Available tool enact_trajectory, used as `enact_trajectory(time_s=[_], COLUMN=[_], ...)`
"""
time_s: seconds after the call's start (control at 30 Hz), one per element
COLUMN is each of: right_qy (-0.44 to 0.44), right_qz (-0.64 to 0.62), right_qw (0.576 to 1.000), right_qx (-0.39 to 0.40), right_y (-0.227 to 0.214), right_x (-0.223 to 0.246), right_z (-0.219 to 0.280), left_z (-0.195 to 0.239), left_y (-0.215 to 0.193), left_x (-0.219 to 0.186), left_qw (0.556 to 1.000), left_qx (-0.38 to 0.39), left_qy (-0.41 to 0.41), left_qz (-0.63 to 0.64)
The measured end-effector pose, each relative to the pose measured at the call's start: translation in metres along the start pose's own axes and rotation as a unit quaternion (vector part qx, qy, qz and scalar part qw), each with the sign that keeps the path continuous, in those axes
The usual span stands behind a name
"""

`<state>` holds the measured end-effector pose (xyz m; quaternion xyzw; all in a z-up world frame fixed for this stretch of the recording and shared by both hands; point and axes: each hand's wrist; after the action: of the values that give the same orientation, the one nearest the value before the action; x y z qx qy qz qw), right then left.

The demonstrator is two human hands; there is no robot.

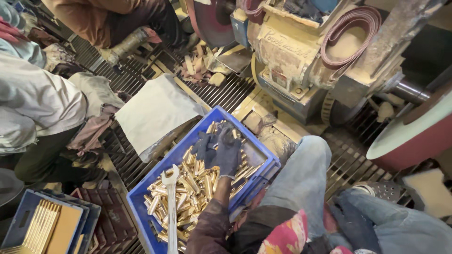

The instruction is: The person holds a metal component and presses different sides of it against a moving abrasive belt, then returns the component to a blue bin.

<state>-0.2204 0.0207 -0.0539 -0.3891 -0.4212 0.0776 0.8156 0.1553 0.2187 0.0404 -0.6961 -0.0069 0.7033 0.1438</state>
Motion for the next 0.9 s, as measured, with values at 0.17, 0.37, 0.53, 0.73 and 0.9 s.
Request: enact_trajectory(time_s=[0.17,0.37,0.53,0.73,0.9], right_qy=[-0.021,0.042,0.008,-0.006,0.025], right_qz=[-0.081,-0.566,-0.310,-0.405,-0.454], right_qw=[0.996,0.823,0.948,0.914,0.888], right_qx=[-0.031,-0.016,-0.078,-0.017,-0.076], right_y=[-0.018,-0.034,-0.037,-0.031,-0.025], right_x=[0.013,0.053,0.075,0.067,0.045], right_z=[0.006,0.025,0.023,0.013,0.023], left_z=[0.038,0.125,0.155,0.108,0.093], left_y=[0.041,0.113,0.145,0.171,0.122], left_x=[-0.040,-0.025,0.015,0.038,-0.009], left_qw=[0.971,0.878,0.823,0.664,0.899], left_qx=[0.186,0.463,0.566,0.337,0.417], left_qy=[0.150,0.122,0.022,-0.354,0.132], left_qz=[-0.030,-0.007,0.045,0.566,-0.015])
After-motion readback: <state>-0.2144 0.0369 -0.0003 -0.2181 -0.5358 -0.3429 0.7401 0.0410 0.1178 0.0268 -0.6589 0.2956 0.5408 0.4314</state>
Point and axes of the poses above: each hand's wrist, its own z-axis away from the middle knuckle, its own y-axis out of the palm, x = y × z, and after that the axes turned 1 degree about -x, right-handed
